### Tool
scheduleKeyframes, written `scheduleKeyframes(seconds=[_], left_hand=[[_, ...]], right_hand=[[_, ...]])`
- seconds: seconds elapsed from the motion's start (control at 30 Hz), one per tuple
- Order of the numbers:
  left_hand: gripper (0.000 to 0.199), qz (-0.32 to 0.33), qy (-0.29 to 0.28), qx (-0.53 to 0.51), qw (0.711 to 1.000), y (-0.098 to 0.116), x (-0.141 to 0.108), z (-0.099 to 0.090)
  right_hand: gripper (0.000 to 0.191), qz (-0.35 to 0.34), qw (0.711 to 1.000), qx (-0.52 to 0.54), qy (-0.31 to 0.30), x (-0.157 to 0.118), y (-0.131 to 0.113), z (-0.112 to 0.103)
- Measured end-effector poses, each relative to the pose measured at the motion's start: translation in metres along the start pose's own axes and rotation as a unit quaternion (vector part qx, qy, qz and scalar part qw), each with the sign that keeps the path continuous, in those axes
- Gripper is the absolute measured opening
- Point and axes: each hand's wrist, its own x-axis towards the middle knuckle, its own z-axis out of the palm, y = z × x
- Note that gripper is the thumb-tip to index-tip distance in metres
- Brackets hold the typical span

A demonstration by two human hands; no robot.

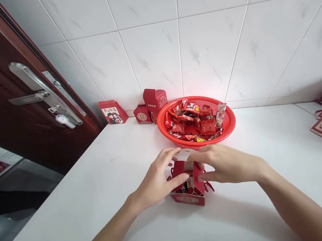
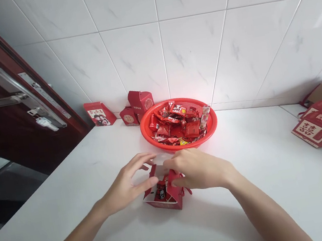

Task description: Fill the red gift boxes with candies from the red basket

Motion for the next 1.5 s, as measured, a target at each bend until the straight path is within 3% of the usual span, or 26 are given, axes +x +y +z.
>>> scheduleKeyframes(seconds=[0.1,0.17,0.33,0.37,0.47,0.57,0.67,0.73,0.83,1.03,1.23,1.37,1.5], left_hand=[[0.062,0.008,0.008,0.013,1.000,-0.003,0.000,0.017],[0.062,0.008,0.020,0.013,1.000,-0.006,-0.001,0.025],[0.013,0.013,0.045,0.006,0.999,-0.014,-0.005,0.029],[0.012,0.015,0.041,0.006,0.999,-0.015,-0.006,0.029],[0.031,0.012,0.018,-0.007,1.000,-0.021,-0.010,0.024],[0.057,0.033,-0.033,-0.048,0.998,-0.031,-0.016,0.017],[0.082,0.069,-0.075,-0.101,0.990,-0.040,-0.019,0.014],[0.072,0.066,-0.057,-0.109,0.990,-0.042,-0.018,0.016],[0.055,0.042,-0.016,-0.112,0.993,-0.041,-0.012,0.024],[0.090,0.023,-0.008,-0.164,0.986,-0.036,0.005,0.038],[0.049,0.065,-0.001,-0.123,0.990,-0.036,0.011,0.050],[0.041,0.067,0.029,-0.116,0.991,-0.039,0.003,0.059],[0.041,0.052,0.007,-0.109,0.993,-0.039,0.002,0.059]], right_hand=[[0.022,0.049,0.999,-0.012,0.021,0.002,-0.001,0.019],[0.027,0.077,0.995,-0.012,0.068,-0.004,0.000,0.032],[0.021,0.101,0.970,0.018,0.219,-0.028,0.004,0.069],[0.019,0.104,0.964,0.028,0.243,-0.032,0.005,0.077],[0.015,0.120,0.942,0.062,0.306,-0.038,0.005,0.098],[0.035,0.146,0.921,0.104,0.346,-0.039,0.007,0.111],[0.053,0.148,0.915,0.158,0.340,-0.039,0.010,0.116],[0.060,0.141,0.912,0.202,0.327,-0.039,0.011,0.117],[0.060,0.125,0.901,0.262,0.322,-0.040,0.013,0.118],[0.046,0.105,0.888,0.281,0.349,-0.047,0.012,0.118],[0.042,0.112,0.916,0.202,0.328,-0.052,0.011,0.116],[0.035,0.120,0.928,0.141,0.322,-0.054,0.012,0.120],[0.046,0.105,0.937,0.126,0.309,-0.056,0.015,0.124]])
